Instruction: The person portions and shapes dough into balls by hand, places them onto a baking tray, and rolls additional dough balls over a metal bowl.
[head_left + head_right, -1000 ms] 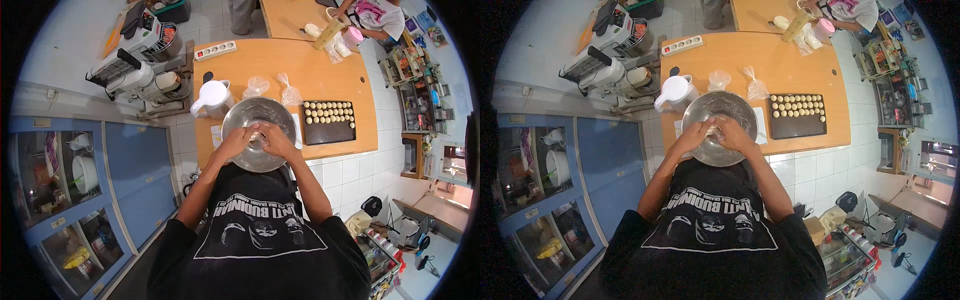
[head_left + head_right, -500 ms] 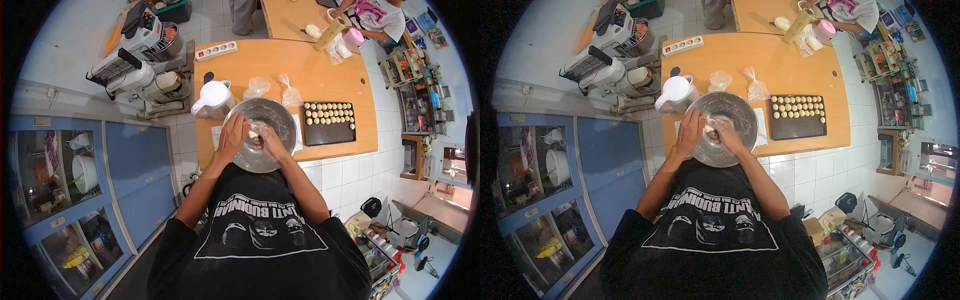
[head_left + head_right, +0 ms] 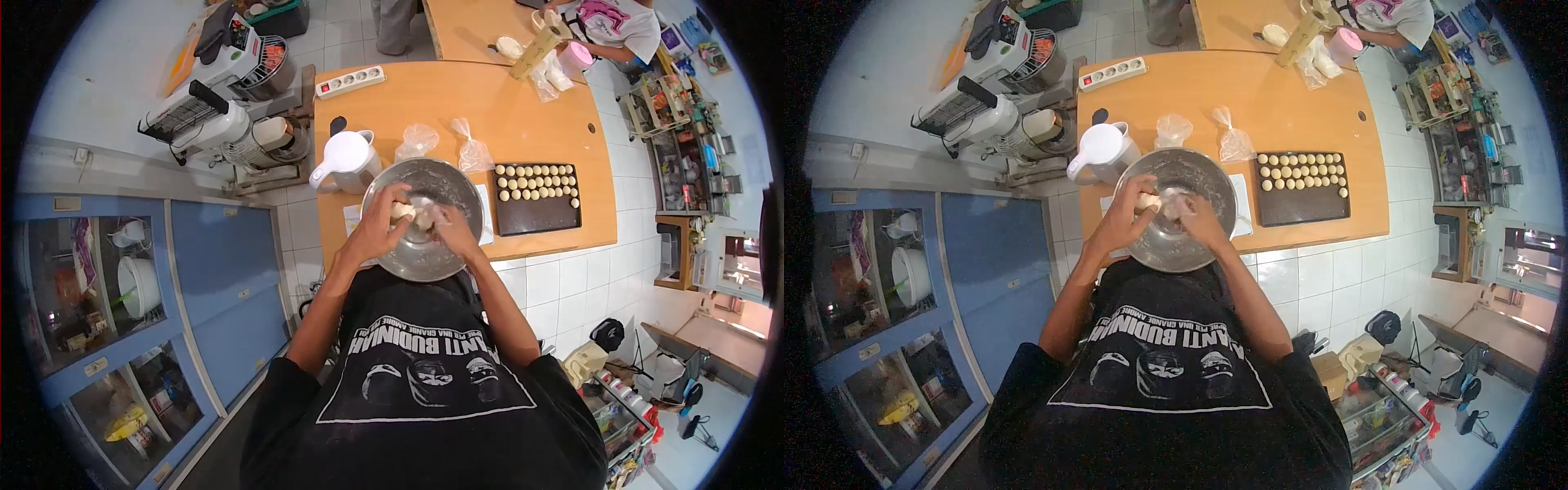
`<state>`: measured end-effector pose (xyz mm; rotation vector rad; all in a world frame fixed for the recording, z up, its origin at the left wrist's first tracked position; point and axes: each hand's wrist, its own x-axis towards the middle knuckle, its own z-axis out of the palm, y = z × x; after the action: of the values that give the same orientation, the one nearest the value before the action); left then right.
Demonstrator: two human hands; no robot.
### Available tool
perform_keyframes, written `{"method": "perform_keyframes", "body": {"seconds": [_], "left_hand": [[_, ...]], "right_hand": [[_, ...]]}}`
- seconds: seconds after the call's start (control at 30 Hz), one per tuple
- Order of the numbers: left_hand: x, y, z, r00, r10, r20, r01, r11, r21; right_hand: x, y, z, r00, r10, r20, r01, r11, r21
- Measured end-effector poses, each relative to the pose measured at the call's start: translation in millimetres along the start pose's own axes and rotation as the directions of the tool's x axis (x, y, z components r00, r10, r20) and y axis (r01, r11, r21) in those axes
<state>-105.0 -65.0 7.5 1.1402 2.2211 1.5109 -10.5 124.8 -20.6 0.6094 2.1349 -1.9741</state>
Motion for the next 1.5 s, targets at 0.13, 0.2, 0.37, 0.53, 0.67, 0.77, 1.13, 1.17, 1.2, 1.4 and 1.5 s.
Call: {"method": "perform_keyframes", "body": {"seconds": [0.13,0.2,0.37,0.53,0.67,0.77,1.13,1.17,1.2,1.4,1.5], "left_hand": [[-2.1,1.5,6.4,0.992,-0.103,0.080,0.110,0.989,-0.099],[0.8,4.8,6.2,0.994,-0.072,0.080,0.080,0.992,-0.094],[-1.9,5.1,6.0,0.923,-0.257,0.286,0.248,0.966,0.070],[5.3,-17.0,15.7,0.945,-0.177,0.276,0.158,0.983,0.091],[15.2,-22.4,31.1,0.967,-0.143,0.212,0.115,0.984,0.139],[1.3,-59.5,53.9,0.995,-0.079,0.060,0.056,0.946,0.318],[7.0,-45.1,60.4,0.908,-0.414,0.063,0.406,0.833,-0.377],[9.9,-34.3,56.3,0.781,-0.581,0.231,0.537,0.434,-0.724],[10.0,-29.7,56.1,0.779,-0.583,0.231,0.538,0.432,-0.724],[7.9,-4.0,66.6,0.815,-0.507,0.281,0.388,0.117,-0.914],[5.2,-19.6,63.2,0.801,-0.553,0.230,0.468,0.339,-0.816]], "right_hand": [[-3.1,-3.1,2.2,0.997,0.036,0.074,-0.046,0.990,0.134],[-3.4,0.1,2.6,0.998,-0.010,0.064,0.003,0.994,0.108],[-19.6,-18.3,1.5,0.950,-0.312,-0.023,0.283,0.888,-0.362],[-14.8,-16.1,7.9,0.921,-0.384,-0.062,0.265,0.735,-0.624],[-18.4,-24.8,-5.6,0.929,-0.370,-0.027,0.261,0.703,-0.661],[-18.5,-13.7,-16.2,0.896,-0.443,0.023,0.378,0.734,-0.564],[-25.2,-21.2,-1.1,0.977,-0.208,-0.040,0.205,0.889,0.409],[-23.4,-11.1,0.6,0.979,-0.199,-0.044,0.200,0.893,0.403],[-23.7,-12.0,3.8,0.980,-0.191,-0.047,0.194,0.896,0.398],[-23.1,-4.5,13.7,0.884,-0.443,-0.148,0.327,0.813,-0.482],[-27.3,-25.7,3.6,0.870,-0.489,0.063,0.344,0.510,-0.788]]}}
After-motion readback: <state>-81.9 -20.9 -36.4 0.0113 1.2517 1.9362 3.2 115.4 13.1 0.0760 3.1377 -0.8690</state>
